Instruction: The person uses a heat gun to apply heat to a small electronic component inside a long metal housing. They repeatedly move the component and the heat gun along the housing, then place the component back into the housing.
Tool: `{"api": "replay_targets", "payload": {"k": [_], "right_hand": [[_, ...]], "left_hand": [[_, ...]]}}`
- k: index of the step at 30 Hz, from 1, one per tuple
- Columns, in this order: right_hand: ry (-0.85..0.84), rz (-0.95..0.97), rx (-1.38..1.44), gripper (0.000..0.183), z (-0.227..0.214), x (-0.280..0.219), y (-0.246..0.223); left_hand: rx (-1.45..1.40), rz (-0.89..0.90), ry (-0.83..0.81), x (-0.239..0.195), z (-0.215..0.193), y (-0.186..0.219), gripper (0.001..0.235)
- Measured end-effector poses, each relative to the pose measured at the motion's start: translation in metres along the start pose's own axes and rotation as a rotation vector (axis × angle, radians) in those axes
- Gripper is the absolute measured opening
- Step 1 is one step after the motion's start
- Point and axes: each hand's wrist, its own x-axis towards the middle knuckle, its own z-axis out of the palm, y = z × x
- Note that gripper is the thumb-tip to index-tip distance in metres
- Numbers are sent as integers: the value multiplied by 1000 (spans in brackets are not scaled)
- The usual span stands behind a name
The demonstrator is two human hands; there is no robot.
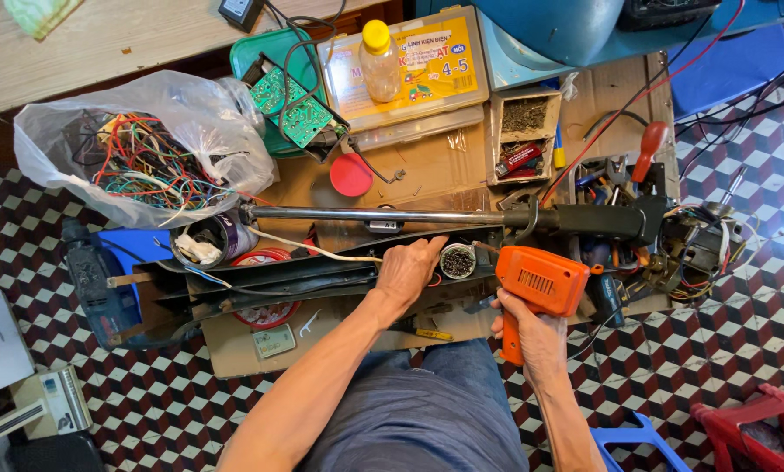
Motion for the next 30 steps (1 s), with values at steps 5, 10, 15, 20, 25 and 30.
{"api": "replay_targets", "payload": {"k": [5, 10, 15, 20, 25, 30], "right_hand": [[3, -6, -37, 26, -3, 2, 0], [-13, -4, -50, 26, 0, 10, 4], [-16, 9, -73, 27, 4, 18, 7], [-28, -8, -91, 26, 7, 21, 9], [-34, -15, -96, 26, 9, 23, 7], [-66, 2, -125, 24, 14, 27, 5]], "left_hand": [[110, 70, -56, 5, 7, -3, 47], [65, 37, -75, 3, 0, -1, 47], [-196, -46, 183, -18, -16, 5, 32], [-636, -535, 187, -31, -20, 8, 29], [-680, -653, 179, -34, -17, 9, 25], [-749, -604, 228, -40, -13, 19, 39]]}}
